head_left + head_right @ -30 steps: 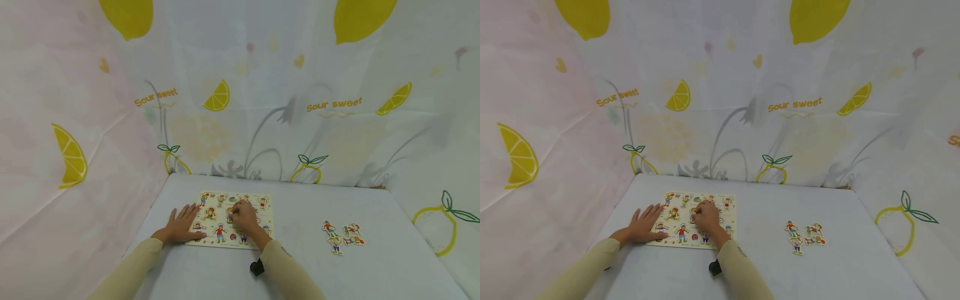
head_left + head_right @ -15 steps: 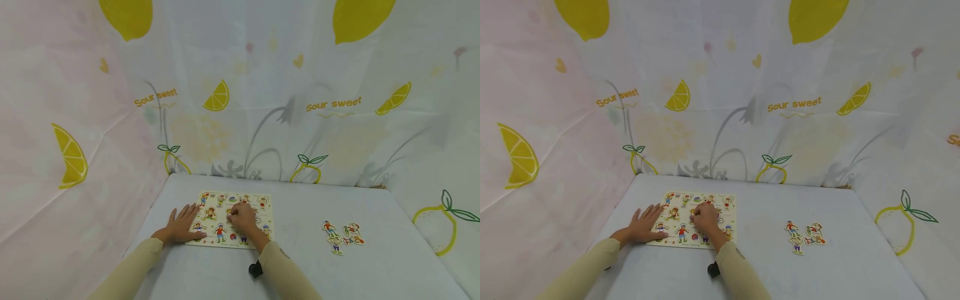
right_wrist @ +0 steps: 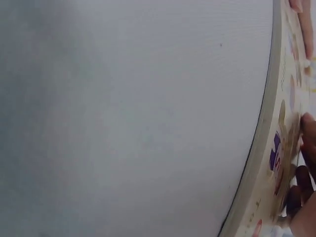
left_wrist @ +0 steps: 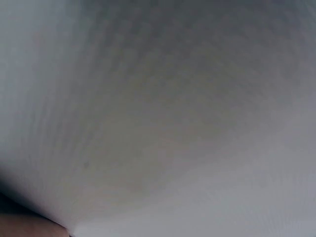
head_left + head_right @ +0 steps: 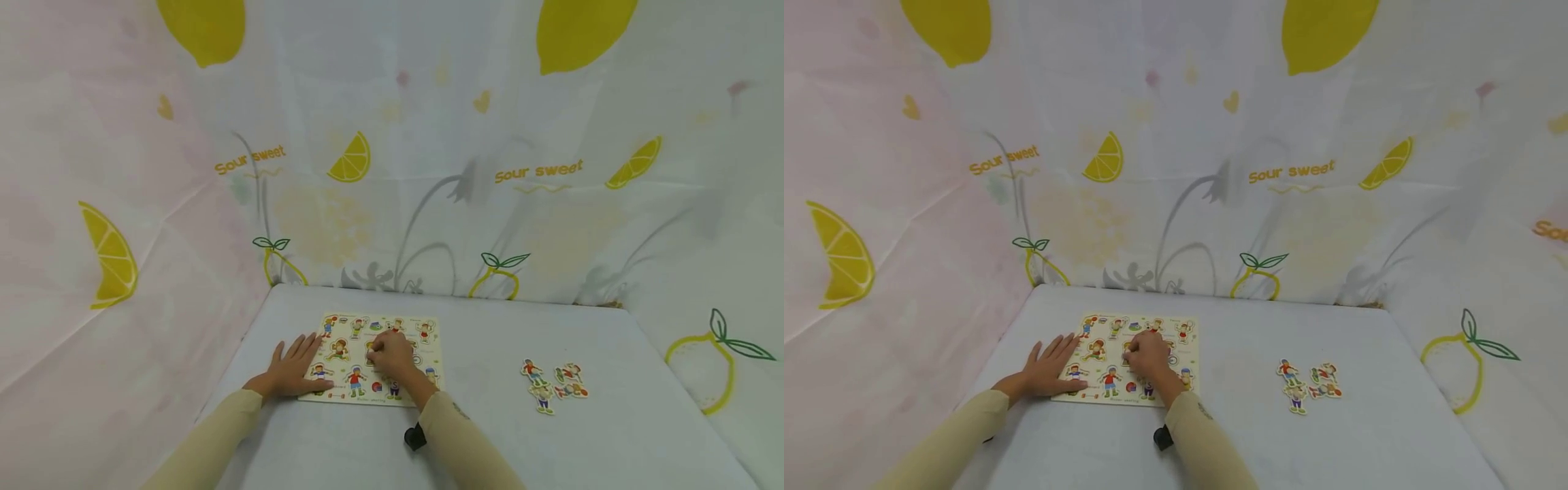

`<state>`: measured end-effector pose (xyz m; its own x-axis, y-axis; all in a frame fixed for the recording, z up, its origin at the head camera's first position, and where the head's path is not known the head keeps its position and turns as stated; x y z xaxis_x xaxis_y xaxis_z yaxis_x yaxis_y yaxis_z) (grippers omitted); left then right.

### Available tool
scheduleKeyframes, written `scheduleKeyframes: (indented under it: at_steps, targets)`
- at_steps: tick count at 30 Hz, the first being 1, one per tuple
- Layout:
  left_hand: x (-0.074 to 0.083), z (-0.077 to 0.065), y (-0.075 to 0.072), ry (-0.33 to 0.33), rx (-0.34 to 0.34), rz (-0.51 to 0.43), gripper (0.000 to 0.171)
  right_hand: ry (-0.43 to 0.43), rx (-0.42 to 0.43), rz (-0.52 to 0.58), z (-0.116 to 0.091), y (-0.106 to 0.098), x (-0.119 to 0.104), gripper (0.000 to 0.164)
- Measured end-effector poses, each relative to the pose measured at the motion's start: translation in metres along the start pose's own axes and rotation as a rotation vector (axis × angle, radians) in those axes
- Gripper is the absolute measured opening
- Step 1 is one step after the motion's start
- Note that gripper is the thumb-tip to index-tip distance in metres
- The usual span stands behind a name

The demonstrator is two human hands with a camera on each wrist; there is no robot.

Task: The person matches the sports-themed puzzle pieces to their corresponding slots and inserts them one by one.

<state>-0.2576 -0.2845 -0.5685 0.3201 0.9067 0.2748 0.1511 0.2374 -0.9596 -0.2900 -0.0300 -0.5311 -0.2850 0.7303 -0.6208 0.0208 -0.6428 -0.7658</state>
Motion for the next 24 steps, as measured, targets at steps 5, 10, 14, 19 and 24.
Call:
scheduleKeyframes:
  at_steps: [5,10,14,19,24]
  targets:
    - [0.001,-0.001,0.0,-0.003,-0.003,-0.008,0.118,-0.03,-0.031,-0.006,0.0,-0.006,0.001,0.03]
    - [0.003,-0.006,0.0,-0.008,0.004,-0.024,0.118,-0.101,-0.042,-0.089,-0.005,-0.021,0.004,0.071]
    - [0.005,-0.008,0.004,-0.011,-0.001,-0.02,0.118,-0.136,-0.092,-0.242,-0.012,-0.033,0.015,0.091]
    - [0.006,-0.004,0.005,-0.015,0.008,-0.018,0.118,-0.118,-0.072,-0.309,-0.017,-0.048,0.036,0.089]
    - [0.003,-0.003,0.0,-0.009,0.024,-0.009,0.118,-0.084,-0.046,-0.305,-0.018,-0.062,0.054,0.088]
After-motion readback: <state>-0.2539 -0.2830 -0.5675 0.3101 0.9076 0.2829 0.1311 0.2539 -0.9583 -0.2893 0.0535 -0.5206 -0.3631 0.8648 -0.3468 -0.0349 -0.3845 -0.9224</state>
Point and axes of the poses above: each hand's wrist, its own z-axis towards the middle knuckle, its own y-axis out of the palm, x = y × z, the point moved 2 cm from there along z, towards the middle knuckle, and after that the axes turned 5 degrees about y, right-handed, at the moved point
